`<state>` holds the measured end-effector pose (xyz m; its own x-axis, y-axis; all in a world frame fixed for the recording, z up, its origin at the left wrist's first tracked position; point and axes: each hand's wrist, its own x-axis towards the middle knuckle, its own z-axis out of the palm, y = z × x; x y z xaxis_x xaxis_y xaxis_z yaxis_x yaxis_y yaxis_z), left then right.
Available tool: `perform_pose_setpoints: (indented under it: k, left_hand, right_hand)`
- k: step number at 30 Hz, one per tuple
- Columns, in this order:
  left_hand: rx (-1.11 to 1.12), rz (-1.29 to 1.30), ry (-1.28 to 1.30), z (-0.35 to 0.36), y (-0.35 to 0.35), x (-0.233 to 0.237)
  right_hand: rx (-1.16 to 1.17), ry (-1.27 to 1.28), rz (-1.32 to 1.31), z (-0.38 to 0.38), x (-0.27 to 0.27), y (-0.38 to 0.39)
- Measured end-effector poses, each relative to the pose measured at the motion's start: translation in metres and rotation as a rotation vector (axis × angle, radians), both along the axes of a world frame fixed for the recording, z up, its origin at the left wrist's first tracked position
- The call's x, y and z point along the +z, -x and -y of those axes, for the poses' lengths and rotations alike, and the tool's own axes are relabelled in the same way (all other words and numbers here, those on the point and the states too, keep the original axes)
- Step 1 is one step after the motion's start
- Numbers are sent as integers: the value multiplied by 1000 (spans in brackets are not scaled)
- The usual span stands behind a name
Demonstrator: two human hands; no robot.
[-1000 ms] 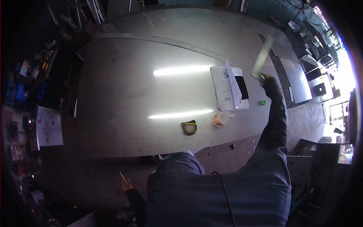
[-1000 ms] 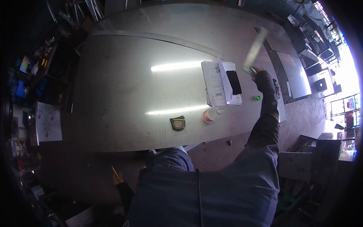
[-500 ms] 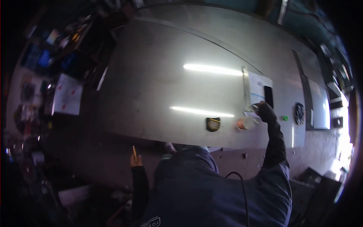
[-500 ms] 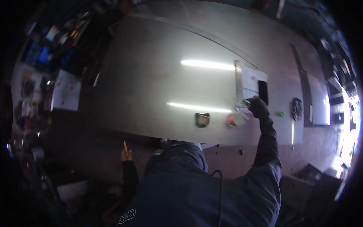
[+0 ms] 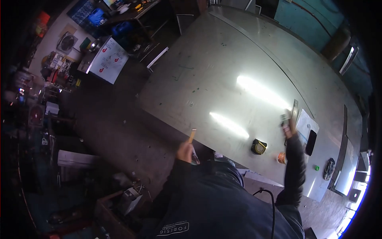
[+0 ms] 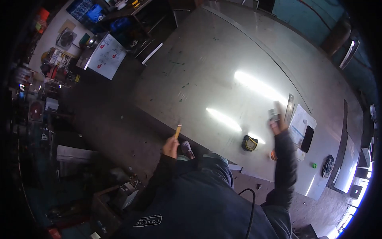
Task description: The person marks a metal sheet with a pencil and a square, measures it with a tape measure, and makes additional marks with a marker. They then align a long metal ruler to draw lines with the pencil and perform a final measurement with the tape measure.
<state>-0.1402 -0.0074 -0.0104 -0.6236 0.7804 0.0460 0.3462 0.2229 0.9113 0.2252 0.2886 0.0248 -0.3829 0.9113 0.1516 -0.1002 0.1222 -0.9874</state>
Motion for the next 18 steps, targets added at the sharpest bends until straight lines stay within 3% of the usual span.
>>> perform_pose_setpoints:
  k: [1,3,4,6,7,9,10,12,14,17,18]
  left_hand:
    - [-82,70,-65,-15,-16,32]
    - [-295,6,-92,-36,-32,72]
    - [-294,9,-98,-40,-38,80]
    - [-463,-35,-70,-44,-40,87]
    - [-465,-29,-71,-45,-35,83]
    - [-500,-24,-87,-42,-19,70]
    - [-514,-16,-81,-40,-8,64]
    - [-447,187,-115,-38,19,51]
    - [-434,191,-44,-35,52,37]
    - [-380,807,211,-35,104,14]
    - [-399,816,221,-36,118,20]
  right_hand:
    - [307,489,-470,13,-36,31]
    - [314,-51,88,93,-8,117]
    - [329,-74,426,110,-16,139]
    - [403,170,439,137,-29,188]
    - [401,172,445,143,-20,206]
    - [290,607,352,152,0,233]
    - [277,617,353,156,-14,241]
    - [230,407,118,162,-42,263]
    - [194,396,210,167,-52,286]
    - [243,-287,391,184,-71,329]
    - [225,-277,403,195,-76,346]
